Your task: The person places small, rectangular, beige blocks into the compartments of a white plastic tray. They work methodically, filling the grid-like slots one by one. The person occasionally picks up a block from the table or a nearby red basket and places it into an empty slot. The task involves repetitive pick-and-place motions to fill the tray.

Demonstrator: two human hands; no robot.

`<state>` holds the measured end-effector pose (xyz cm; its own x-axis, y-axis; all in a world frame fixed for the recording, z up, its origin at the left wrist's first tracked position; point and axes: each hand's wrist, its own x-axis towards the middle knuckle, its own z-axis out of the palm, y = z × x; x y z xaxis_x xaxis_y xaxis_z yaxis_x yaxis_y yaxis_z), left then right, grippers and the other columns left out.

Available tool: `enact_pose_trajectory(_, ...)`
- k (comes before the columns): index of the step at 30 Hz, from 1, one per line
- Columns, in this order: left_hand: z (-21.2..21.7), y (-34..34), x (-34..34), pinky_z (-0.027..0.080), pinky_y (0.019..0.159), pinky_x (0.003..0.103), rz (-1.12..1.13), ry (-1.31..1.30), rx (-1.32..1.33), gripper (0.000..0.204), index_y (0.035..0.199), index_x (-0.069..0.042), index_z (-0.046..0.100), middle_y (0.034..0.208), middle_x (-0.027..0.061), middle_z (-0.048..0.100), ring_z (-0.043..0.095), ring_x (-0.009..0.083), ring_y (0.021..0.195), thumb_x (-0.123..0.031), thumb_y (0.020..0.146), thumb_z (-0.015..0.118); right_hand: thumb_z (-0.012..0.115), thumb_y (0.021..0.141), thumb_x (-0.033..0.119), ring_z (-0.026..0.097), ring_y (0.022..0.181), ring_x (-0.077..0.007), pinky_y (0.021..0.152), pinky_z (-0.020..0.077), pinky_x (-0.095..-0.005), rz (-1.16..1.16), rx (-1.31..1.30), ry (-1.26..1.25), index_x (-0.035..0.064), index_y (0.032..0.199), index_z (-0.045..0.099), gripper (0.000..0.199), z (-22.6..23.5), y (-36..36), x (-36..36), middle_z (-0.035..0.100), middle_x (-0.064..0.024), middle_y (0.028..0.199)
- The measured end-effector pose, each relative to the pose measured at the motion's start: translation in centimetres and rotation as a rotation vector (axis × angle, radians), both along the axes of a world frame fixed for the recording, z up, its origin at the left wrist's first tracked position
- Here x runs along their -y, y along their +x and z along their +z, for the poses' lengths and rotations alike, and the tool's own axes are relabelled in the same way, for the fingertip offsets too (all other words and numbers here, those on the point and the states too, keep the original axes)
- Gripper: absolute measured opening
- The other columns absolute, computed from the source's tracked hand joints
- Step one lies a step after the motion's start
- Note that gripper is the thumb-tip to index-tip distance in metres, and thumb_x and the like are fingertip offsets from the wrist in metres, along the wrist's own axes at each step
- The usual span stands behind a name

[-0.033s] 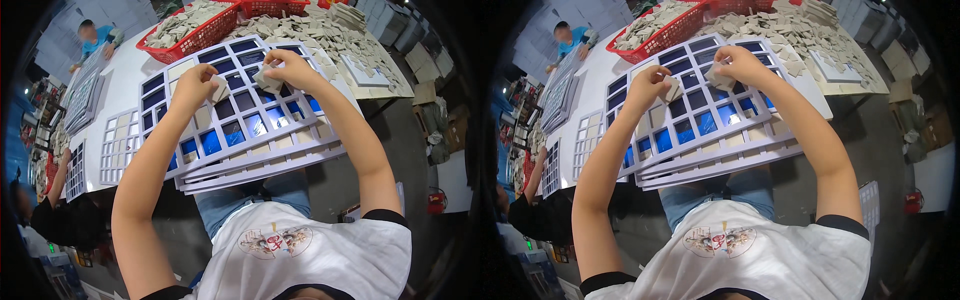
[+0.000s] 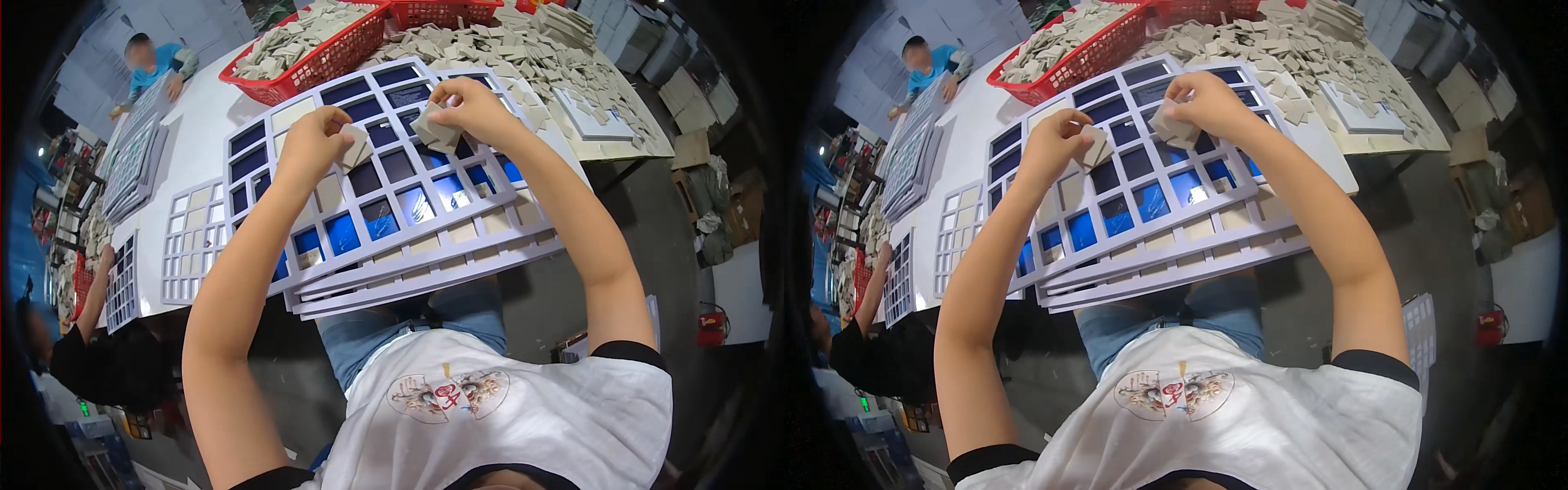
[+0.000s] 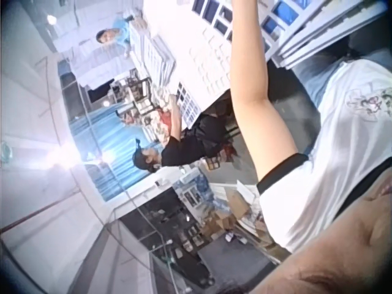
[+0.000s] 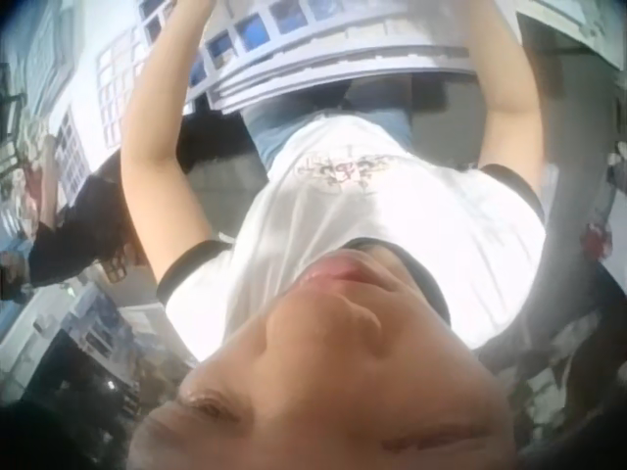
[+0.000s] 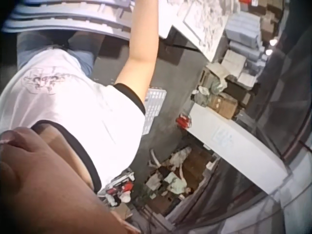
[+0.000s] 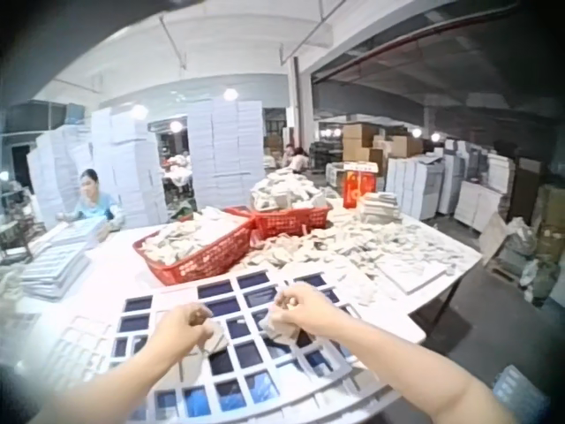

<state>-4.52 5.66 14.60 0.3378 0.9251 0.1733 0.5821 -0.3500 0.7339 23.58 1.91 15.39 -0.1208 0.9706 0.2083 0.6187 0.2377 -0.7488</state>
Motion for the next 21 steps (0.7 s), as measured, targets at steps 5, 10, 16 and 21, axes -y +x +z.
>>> enact_pose_trajectory(5, -0.1, -1.2, 0.1, 0.051, 0.071, 0.031, 0.025, 0.073, 0.048, 0.022, 0.102, -0.002, 0.070, 0.083, 0.0094, 0.069, 0.065, 0.0184, 0.077, -0.007, 0.081, 0.073, 0.073, 0.084, 0.017, 0.059, 0.084, -0.0148, 0.078, 0.0479, -0.0293, -0.056, -0.194, -0.004, 0.0026, 0.097, 0.074, 0.020, -0.2, -0.3, -1.2, 0.060, -0.0034, 0.100)
enact_pose_trajectory(10, 4.1, -3.0, 4.7, 0.046, 0.063, 0.027, 0.029, -0.171, 0.194, 0.020, 0.104, -0.004, 0.070, 0.075, 0.0031, 0.059, 0.057, 0.0099, 0.066, -0.006, 0.084, 0.070, 0.070, 0.086, 0.020, 0.059, 0.091, -0.0174, 0.081, 0.0471, -0.0295, 0.025, -0.123, 0.270, 0.0037, 0.096, 0.076, 0.020, -0.4, 0.7, -0.9, 0.063, -0.0078, 0.097)
enact_pose_trajectory(16, 2.7, -8.3, 10.6, 0.047, 0.058, 0.024, 0.073, -0.425, 0.045, 0.015, 0.103, 0.000, 0.069, 0.079, 0.0015, 0.061, 0.057, 0.0079, 0.064, -0.001, 0.088, 0.064, 0.067, 0.091, 0.021, 0.051, 0.067, -0.0054, 0.058, 0.0381, -0.0225, 0.001, -0.258, -0.068, 0.0051, 0.096, 0.068, 0.016, -0.1, -1.6, -0.5, 0.057, 0.0023, 0.076)
enact_pose_trajectory(21, 2.1, -8.0, 12.3, 0.048, 0.063, 0.026, 0.116, -0.383, 0.019, 0.011, 0.097, 0.003, 0.065, 0.085, 0.0054, 0.061, 0.059, 0.0118, 0.066, 0.004, 0.086, 0.066, 0.064, 0.091, 0.012, 0.052, 0.065, -0.0034, 0.058, 0.0383, -0.0183, 0.013, -0.404, -0.066, 0.0038, 0.113, 0.064, 0.023, 1.3, -3.3, 1.1, 0.058, 0.0008, 0.080)
